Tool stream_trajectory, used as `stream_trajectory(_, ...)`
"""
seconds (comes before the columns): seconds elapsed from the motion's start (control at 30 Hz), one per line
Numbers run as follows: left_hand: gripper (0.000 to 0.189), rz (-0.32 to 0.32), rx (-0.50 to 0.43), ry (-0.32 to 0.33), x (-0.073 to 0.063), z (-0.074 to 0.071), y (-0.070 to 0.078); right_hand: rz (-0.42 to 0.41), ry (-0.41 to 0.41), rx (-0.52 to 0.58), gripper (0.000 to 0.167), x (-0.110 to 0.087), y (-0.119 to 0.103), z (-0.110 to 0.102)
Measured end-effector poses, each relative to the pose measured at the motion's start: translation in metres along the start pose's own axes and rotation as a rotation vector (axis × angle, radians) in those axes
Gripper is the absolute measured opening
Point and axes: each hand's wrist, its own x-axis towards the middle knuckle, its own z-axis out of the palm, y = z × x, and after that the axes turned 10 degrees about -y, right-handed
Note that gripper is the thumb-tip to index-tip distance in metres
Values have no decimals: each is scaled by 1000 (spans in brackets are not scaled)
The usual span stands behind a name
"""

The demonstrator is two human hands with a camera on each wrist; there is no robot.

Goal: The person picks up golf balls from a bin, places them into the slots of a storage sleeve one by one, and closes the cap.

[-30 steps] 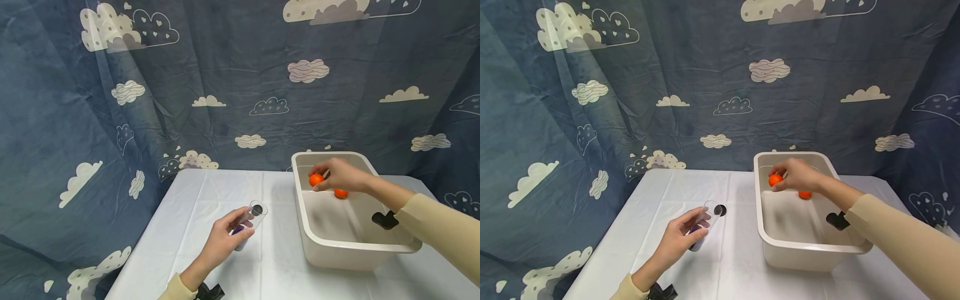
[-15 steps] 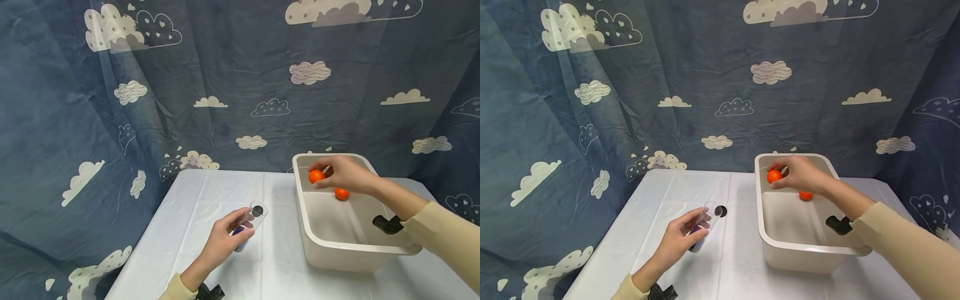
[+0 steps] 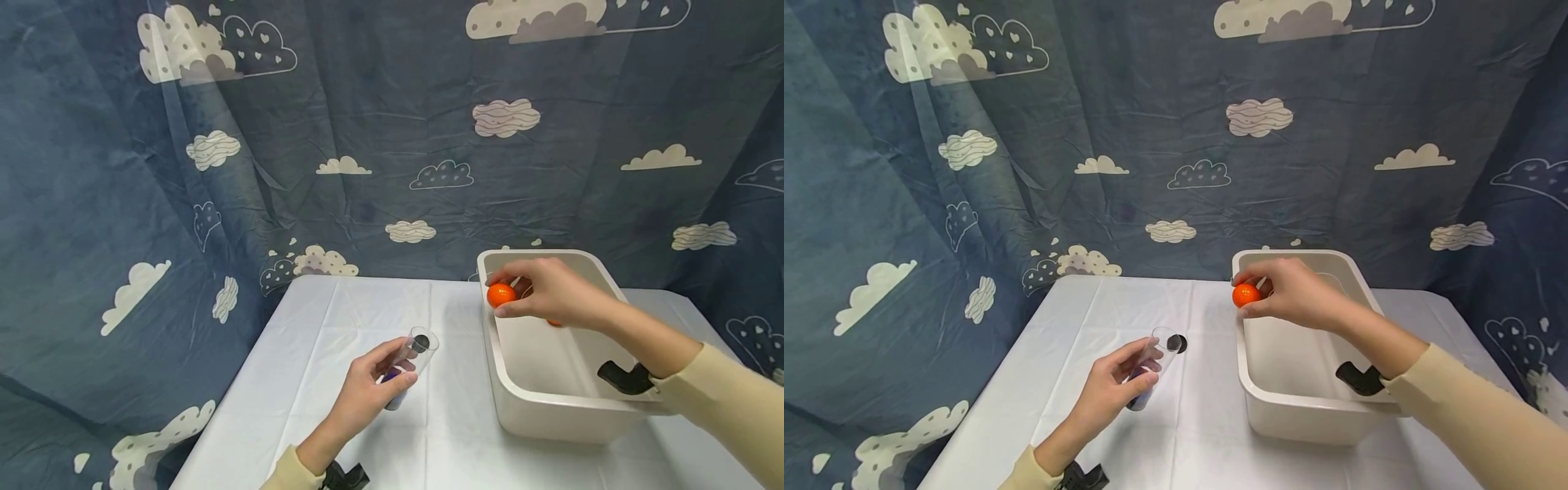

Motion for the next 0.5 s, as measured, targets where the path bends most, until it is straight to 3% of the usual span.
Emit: stream_trajectory(0.5,49,-6,3,-7,2,5,3,-133,-43,42,43,-5,-29,14)
